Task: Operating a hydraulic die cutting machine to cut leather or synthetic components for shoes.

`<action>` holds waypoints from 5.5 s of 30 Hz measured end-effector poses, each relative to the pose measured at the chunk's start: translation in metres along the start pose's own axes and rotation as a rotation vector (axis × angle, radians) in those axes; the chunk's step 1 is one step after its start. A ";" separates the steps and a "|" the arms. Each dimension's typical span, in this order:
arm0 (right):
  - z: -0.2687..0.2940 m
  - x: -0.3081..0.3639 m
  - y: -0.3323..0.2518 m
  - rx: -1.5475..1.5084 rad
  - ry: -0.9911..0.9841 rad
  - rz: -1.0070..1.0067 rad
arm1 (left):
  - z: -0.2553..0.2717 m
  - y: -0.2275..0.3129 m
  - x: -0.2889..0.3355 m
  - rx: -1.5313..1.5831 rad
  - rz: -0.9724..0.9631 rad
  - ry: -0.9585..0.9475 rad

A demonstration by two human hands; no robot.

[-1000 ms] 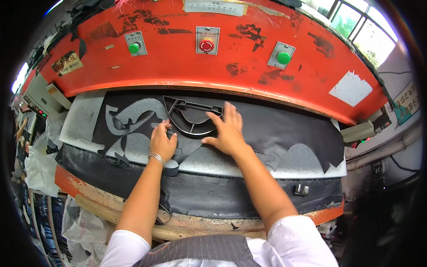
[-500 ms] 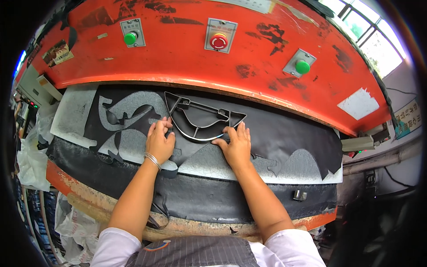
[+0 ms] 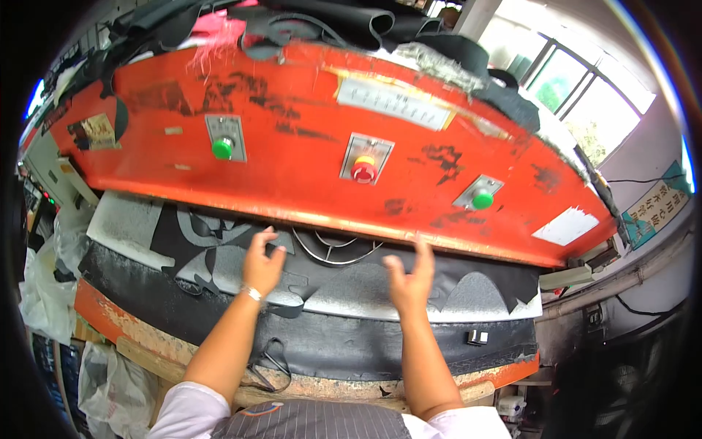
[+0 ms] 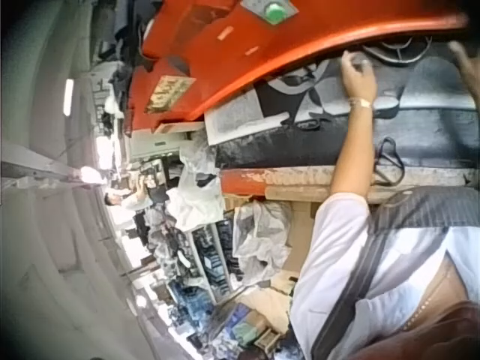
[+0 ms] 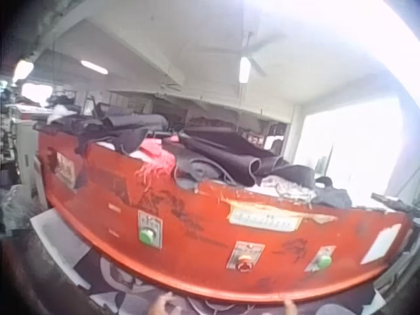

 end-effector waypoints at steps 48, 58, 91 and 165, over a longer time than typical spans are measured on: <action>-0.137 -0.081 -0.054 0.053 -0.826 1.133 | -0.063 0.093 0.042 -0.505 -0.305 -0.671; -0.136 -0.117 -0.107 0.039 -0.769 1.607 | -0.053 0.049 0.047 -0.708 -0.342 -0.405; 0.022 -0.056 0.123 0.298 -0.536 -0.022 | -0.090 0.023 -0.073 -0.370 -0.257 -0.273; 0.148 0.099 0.076 -0.354 -1.005 -0.265 | -0.186 0.082 -0.015 -0.646 -0.319 -0.084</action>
Point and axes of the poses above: each hand's wrist, its own x-axis away from the middle knuckle, its own z-axis out of the back of the hand, y = z × x, the point moved 5 cm from there along -x, towards the middle knuckle, and after that the axes turned 1 degree about y, right-handed, at the moved point
